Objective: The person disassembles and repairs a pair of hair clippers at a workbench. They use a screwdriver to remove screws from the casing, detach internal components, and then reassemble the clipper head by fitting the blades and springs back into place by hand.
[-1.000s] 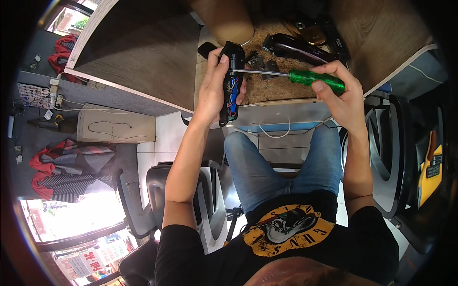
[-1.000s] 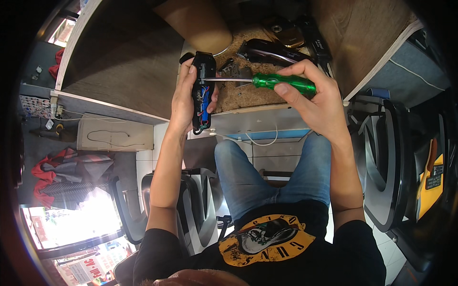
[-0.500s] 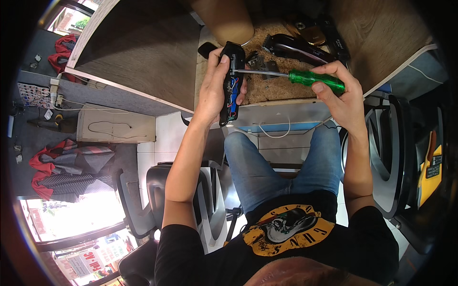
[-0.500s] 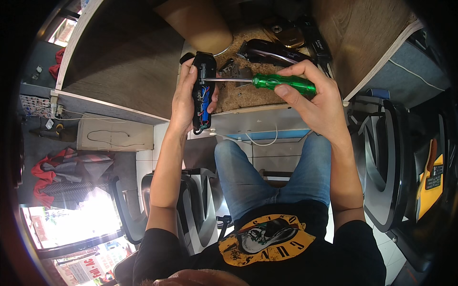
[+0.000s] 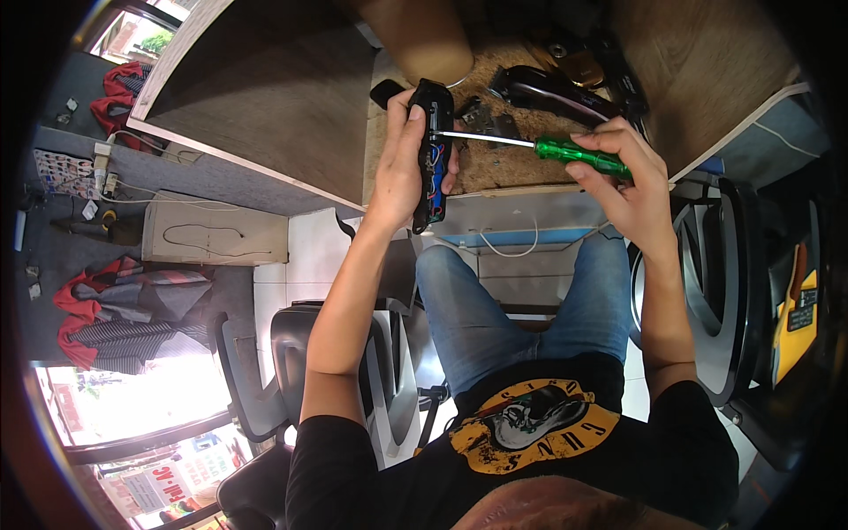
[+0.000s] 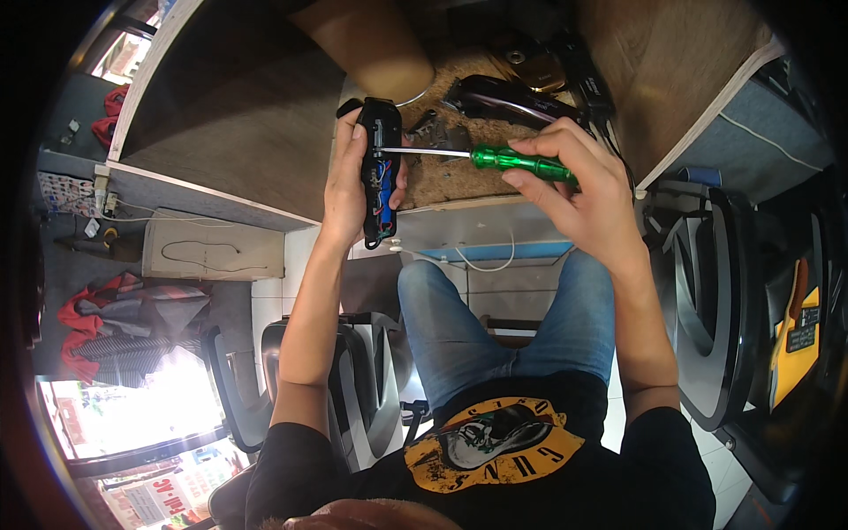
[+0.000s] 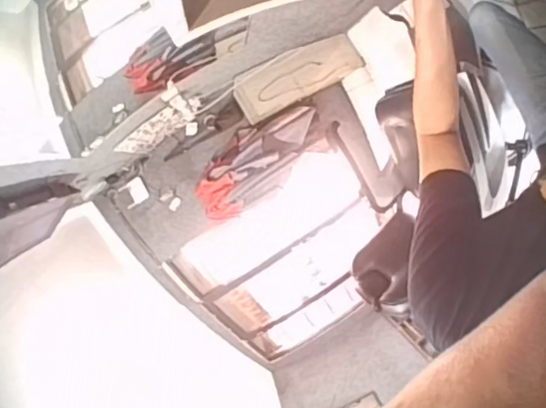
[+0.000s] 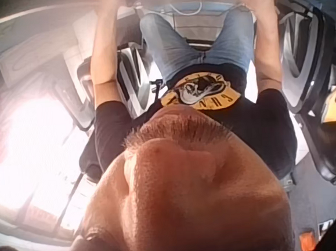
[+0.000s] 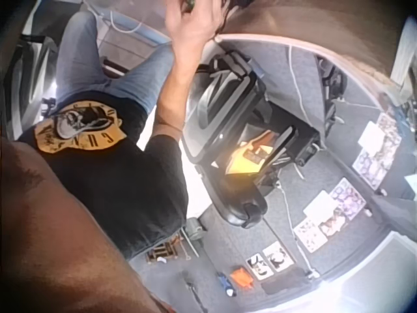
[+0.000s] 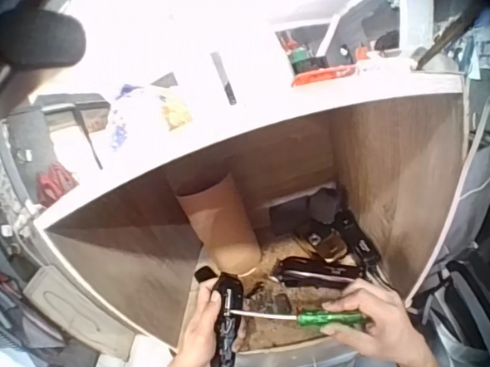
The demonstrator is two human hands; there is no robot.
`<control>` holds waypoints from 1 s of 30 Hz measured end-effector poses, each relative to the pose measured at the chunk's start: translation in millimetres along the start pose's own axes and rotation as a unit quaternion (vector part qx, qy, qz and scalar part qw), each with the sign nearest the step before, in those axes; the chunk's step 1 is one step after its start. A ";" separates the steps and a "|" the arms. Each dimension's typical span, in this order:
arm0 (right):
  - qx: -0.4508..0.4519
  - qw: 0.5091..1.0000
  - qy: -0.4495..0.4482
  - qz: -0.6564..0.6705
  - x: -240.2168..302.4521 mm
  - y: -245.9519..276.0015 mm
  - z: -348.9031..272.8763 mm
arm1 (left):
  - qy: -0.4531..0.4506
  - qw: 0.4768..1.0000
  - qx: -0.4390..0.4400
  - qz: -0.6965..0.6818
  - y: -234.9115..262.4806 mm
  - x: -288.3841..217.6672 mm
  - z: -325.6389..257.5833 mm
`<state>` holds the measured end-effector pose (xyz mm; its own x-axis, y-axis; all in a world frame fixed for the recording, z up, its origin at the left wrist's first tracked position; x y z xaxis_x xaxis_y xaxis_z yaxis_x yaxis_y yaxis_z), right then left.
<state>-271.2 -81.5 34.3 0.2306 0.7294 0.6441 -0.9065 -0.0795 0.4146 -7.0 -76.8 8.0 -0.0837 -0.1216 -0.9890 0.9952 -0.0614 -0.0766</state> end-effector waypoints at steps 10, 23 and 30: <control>0.054 0.988 0.016 -0.140 35.8 3.3 13.5 | 0.005 1.000 0.014 0.020 1.0 4.1 2.8; 0.085 0.991 -0.064 -0.086 45.1 2.0 21.8 | 0.024 0.998 0.023 0.061 0.7 5.7 -0.1; 0.117 0.965 -0.235 0.002 -9.8 -8.2 3.2 | 0.002 0.999 0.036 0.029 -2.5 4.8 3.8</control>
<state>-264.8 -90.2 26.6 0.4125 0.3451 0.8431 -0.8155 -0.2725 0.5106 -10.1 -81.0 3.9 -0.0261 -0.1229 -0.9921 0.9920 -0.1258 -0.0105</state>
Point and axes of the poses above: each hand's wrist, its own z-axis towards the middle knuckle, its own y-axis out of the back of the hand, x = y × z, the point moved 8 cm from there along z, towards the middle knuckle, and after that the axes turned 1 degree about x, right-handed, at the moved point
